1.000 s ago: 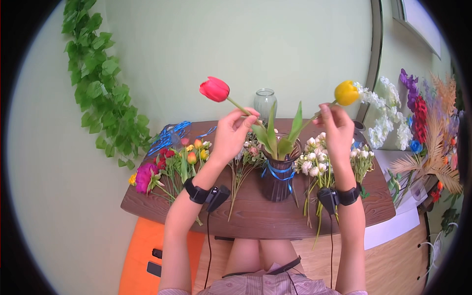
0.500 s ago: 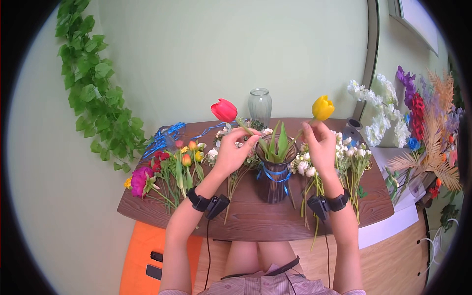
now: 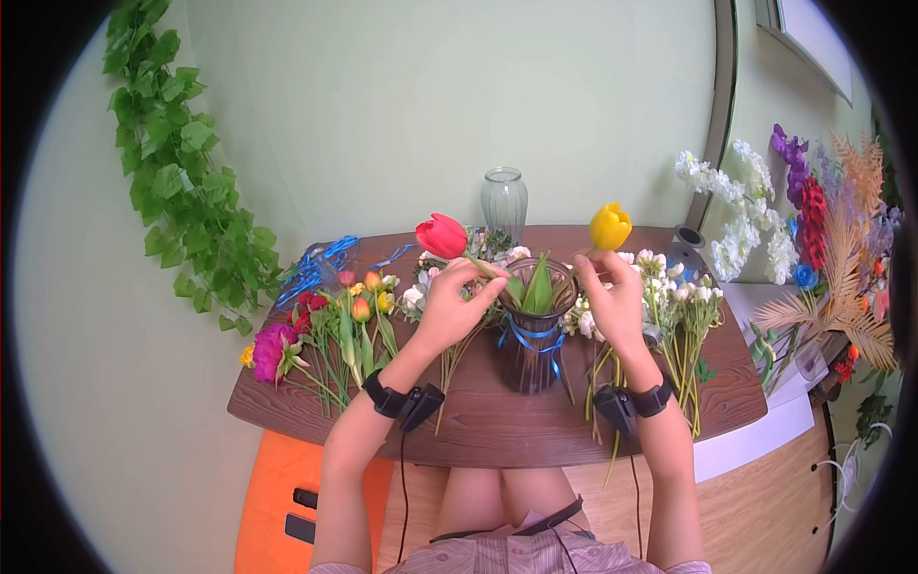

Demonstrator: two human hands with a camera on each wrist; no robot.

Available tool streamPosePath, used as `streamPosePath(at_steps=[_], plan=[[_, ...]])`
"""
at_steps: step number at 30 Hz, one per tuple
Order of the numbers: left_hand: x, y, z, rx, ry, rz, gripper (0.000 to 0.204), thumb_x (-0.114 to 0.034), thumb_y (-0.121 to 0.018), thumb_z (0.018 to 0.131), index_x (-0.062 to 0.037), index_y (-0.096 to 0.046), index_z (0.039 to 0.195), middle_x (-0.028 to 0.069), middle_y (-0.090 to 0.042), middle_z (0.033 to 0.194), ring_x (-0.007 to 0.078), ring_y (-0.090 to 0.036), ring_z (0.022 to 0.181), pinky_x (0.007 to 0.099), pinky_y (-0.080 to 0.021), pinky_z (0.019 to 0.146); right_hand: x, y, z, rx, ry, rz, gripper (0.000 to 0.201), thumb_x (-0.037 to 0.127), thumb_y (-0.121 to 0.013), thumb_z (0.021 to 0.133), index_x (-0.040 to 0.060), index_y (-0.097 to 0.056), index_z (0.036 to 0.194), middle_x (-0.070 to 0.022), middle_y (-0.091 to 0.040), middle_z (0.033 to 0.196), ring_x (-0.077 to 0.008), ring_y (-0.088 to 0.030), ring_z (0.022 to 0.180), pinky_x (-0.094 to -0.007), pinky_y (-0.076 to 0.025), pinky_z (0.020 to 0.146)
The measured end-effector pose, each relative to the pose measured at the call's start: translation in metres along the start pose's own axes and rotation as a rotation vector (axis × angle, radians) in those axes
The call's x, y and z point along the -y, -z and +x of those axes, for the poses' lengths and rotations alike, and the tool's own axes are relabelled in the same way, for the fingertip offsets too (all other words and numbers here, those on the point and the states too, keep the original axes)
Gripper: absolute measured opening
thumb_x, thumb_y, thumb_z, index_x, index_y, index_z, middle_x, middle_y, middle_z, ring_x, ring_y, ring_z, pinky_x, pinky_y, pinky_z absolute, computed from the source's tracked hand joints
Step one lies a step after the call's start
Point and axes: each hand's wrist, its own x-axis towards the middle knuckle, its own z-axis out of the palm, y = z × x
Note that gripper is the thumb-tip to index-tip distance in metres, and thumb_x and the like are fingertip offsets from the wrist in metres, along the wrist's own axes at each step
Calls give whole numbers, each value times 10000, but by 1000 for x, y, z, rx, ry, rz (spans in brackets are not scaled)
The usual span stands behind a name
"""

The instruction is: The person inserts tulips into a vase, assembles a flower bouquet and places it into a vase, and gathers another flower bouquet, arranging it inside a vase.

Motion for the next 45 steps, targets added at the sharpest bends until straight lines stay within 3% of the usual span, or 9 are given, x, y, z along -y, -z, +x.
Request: streamPosePath(at_steps=[5,11,19,35,41,45], plan=[[-2,-1,-1,-19,-45,12,110,-119,-611,784,-50,-654,858,37,-600,841,134,-527,785,254,-417,659,-3,-1,-2,-4,1,-23,163,127,-617,774,-35,-592,781,-69,-564,618,-103,-519,570,-240,-416,542],[4,-1,-1,3,-33,-47,107,-119,-593,800,-48,-655,852,26,-578,818,123,-524,776,242,-407,645,1,0,-1,9,37,-23,156,111,-626,750,-39,-595,776,-85,-556,727,-148,-528,606,-260,-412,543],[-3,1,2,48,23,-101,139,-146,-557,828,-57,-640,895,17,-601,867,110,-536,795,239,-402,650,-8,-2,-1,76,145,-145,125,109,-632,730,-14,-620,755,-103,-557,753,-213,-541,710,-301,-422,619],[1,14,-1,82,91,-96,220,-183,-582,800,-66,-603,985,25,-622,926,122,-554,841,266,-412,703,-11,1,-3,110,80,-49,178,129,-621,750,11,-593,881,-72,-546,742,-153,-518,672,-258,-408,611],[22,62,-15,120,149,74,262,-121,-556,803,-57,-548,1056,20,-574,1006,116,-560,878,247,-413,716,-6,14,-13,67,36,-39,243,110,-605,759,20,-522,969,-42,-528,873,-133,-517,774,-264,-421,689],[56,110,-40,88,337,96,207,-142,-544,823,-14,-572,983,35,-605,893,112,-566,828,238,-432,687,-3,31,-21,-13,-7,47,162,86,-558,786,31,-476,916,-37,-499,881,-127,-503,794,-266,-417,703]])
